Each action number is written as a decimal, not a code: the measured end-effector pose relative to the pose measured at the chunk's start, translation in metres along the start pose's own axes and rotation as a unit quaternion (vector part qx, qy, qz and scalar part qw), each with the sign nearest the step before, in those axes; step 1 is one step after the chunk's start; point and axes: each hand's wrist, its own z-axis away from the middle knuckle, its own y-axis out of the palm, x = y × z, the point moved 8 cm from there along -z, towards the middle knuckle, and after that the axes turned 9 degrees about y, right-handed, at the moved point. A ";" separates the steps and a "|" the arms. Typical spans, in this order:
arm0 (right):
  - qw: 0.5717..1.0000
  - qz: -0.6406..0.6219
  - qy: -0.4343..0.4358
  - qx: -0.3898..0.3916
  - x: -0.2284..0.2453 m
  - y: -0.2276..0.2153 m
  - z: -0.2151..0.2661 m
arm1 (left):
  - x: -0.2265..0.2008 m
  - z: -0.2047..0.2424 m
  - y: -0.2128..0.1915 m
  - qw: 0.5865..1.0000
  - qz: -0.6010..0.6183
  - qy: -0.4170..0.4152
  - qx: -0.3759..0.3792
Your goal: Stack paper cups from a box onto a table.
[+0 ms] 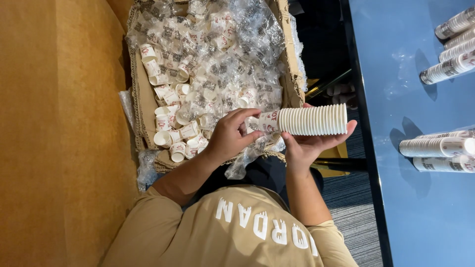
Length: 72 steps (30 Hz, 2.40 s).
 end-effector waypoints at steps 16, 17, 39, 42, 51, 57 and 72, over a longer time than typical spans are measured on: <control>0.981 0.116 -0.043 0.147 0.019 0.028 0.018 | -0.029 -0.002 0.001 0.981 -0.100 0.165 0.012; 0.975 0.128 -0.056 0.174 0.020 0.030 0.021 | -0.032 -0.003 -0.001 0.981 -0.097 0.166 0.011; 0.893 0.382 -0.089 0.220 0.057 0.068 0.003 | -0.058 -0.015 -0.033 0.983 -0.046 0.179 -0.021; 0.896 0.379 -0.131 0.189 0.064 0.072 -0.005 | -0.043 -0.015 -0.027 0.987 -0.075 0.143 -0.015; 0.895 0.370 -0.171 0.182 0.054 0.077 -0.006 | -0.026 -0.008 -0.029 0.983 -0.096 0.153 -0.020; 0.899 0.360 -0.175 0.177 0.050 0.068 -0.004 | -0.026 -0.001 -0.047 0.971 -0.072 0.181 -0.142; 0.994 0.029 -0.047 0.098 0.029 0.052 -0.008 | -0.025 0.008 0.002 0.942 -0.143 0.299 -0.046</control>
